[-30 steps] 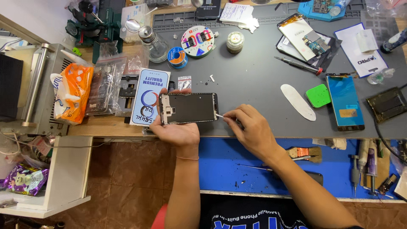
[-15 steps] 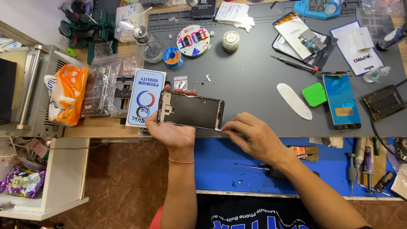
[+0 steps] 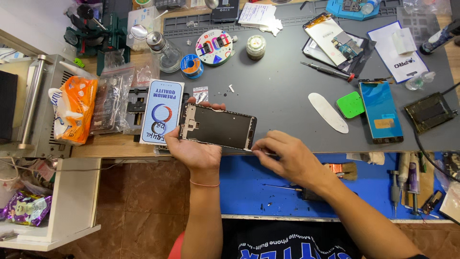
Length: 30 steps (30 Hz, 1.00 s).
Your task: The person uses a precision knife to scrape adhesive from the edges of a disassembled smartphone frame. They then use a brush to sweep away debris and a cotton swab to clean the interior surfaces of the device.
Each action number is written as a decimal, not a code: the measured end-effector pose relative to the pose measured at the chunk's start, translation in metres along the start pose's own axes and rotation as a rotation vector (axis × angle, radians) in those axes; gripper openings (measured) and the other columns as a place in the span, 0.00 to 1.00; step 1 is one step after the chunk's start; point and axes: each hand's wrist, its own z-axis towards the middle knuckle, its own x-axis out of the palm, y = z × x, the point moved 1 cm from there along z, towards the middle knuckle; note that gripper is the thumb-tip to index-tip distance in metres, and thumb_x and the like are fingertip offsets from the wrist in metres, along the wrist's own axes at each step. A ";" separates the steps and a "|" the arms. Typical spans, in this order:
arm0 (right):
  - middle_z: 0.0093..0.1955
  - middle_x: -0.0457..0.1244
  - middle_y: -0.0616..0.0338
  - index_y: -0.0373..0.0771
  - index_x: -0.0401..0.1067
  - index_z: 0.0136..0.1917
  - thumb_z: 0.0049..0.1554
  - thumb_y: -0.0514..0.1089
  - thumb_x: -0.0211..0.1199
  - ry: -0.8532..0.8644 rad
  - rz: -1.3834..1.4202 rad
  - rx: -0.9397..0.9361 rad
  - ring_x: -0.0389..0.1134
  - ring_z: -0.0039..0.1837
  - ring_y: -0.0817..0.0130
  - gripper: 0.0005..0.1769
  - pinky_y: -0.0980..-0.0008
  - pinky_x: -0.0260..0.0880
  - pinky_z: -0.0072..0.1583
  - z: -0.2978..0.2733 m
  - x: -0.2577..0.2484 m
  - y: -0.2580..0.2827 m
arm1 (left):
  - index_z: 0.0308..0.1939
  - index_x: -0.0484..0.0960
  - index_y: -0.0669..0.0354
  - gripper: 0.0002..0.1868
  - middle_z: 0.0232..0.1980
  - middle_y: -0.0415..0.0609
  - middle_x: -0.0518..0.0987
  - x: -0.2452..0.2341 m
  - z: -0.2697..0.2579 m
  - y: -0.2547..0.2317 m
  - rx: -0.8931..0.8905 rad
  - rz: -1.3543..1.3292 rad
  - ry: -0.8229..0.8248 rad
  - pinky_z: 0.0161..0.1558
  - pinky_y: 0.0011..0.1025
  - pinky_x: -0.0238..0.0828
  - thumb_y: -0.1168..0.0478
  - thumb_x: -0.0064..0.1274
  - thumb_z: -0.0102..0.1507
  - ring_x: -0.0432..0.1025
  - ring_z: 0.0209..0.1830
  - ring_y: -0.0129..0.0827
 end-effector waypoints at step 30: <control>0.33 0.67 0.56 0.40 0.80 0.47 0.58 0.38 0.69 -0.134 0.001 0.132 0.71 0.38 0.60 0.02 0.62 0.72 0.45 -0.012 -0.045 -0.005 | 0.65 0.74 0.65 0.36 0.50 0.67 0.79 0.010 -0.018 0.020 -0.194 -0.017 -0.002 0.70 0.67 0.68 0.46 0.35 0.59 0.76 0.54 0.62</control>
